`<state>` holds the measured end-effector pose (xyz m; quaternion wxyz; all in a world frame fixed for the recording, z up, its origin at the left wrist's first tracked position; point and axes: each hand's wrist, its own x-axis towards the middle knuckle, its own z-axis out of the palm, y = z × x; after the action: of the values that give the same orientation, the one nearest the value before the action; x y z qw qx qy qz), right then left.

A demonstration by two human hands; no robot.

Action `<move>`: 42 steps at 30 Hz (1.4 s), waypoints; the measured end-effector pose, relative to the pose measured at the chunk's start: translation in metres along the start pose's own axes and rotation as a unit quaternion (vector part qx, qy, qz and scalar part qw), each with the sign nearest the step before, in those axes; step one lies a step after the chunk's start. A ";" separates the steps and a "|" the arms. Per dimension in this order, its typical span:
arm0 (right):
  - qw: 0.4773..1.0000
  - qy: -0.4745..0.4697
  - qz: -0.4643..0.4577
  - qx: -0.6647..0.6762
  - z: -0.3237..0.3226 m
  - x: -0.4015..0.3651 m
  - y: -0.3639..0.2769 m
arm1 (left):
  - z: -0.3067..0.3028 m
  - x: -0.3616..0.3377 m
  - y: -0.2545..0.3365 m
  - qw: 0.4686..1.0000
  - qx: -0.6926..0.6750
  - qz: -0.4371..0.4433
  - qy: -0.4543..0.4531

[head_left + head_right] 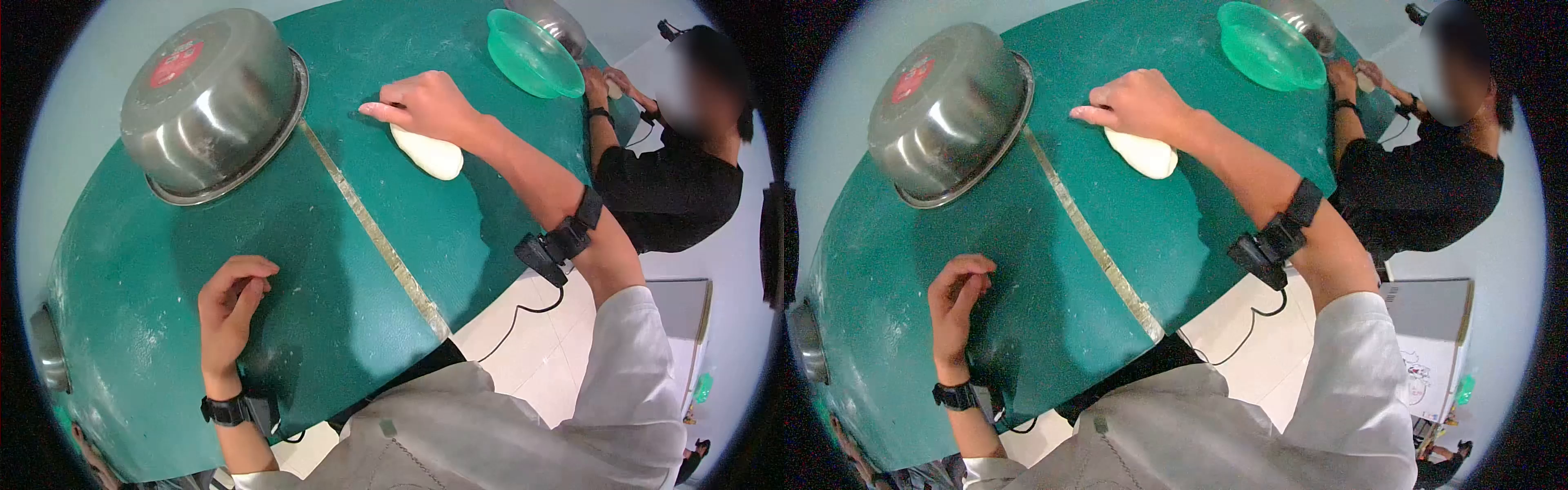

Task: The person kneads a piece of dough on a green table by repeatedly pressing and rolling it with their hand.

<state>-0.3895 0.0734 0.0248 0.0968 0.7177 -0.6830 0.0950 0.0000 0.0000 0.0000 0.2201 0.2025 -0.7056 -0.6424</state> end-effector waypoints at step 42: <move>0.977 0.071 0.131 0.155 -0.048 -0.102 -0.045 | 0.007 -0.013 0.005 1.000 0.002 -0.003 0.022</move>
<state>-0.3493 0.1861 0.0433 0.0191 0.6198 -0.7393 0.2624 0.0063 0.0134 0.0038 0.2329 0.2192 -0.7014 -0.6370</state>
